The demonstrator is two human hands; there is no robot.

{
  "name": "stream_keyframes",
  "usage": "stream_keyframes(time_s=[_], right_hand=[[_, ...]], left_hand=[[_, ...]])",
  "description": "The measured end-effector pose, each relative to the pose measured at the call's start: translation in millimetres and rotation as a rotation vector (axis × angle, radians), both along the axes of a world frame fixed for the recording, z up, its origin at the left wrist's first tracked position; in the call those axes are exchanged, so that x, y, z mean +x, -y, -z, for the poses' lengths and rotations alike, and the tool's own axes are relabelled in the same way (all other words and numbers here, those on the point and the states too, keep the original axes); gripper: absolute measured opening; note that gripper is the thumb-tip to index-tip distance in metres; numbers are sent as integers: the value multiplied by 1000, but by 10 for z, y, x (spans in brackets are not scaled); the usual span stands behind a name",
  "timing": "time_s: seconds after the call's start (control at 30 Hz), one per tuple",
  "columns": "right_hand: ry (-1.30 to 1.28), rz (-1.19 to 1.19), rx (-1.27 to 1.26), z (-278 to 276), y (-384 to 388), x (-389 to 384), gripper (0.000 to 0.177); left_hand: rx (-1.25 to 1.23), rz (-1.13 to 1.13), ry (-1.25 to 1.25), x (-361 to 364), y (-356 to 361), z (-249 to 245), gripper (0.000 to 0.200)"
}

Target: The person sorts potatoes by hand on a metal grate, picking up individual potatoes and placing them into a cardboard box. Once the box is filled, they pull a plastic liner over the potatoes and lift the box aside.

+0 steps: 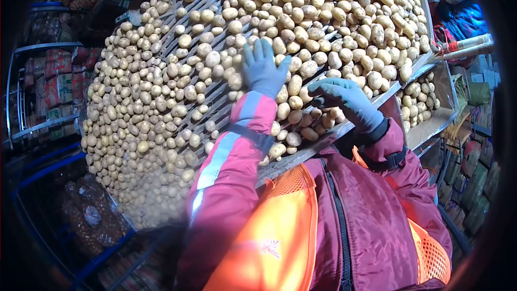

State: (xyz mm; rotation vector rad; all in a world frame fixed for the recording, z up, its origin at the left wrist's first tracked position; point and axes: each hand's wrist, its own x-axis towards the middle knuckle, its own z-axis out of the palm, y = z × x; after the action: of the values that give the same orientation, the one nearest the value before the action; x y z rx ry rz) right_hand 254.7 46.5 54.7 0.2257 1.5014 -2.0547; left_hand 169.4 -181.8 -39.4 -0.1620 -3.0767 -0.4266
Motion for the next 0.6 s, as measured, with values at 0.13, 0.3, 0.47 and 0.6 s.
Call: stream_keyframes(time_s=[0.13, 0.3, 0.47, 0.6], right_hand=[[15, 28, -31, -99, -58, -121, 28], [6, 43, -82, -341, -61, -248, 25], [-57, -14, 124, -219, -70, -216, 27], [-93, -123, 45, -5, -29, -146, 22]], left_hand=[[21, 349, -32, 106, -560, 117, 73], [896, 291, 43, 639, -548, 62, 42], [349, 0, -31, -5, 768, -157, 40], [70, 170, -125, -242, 1000, -68, 43]])
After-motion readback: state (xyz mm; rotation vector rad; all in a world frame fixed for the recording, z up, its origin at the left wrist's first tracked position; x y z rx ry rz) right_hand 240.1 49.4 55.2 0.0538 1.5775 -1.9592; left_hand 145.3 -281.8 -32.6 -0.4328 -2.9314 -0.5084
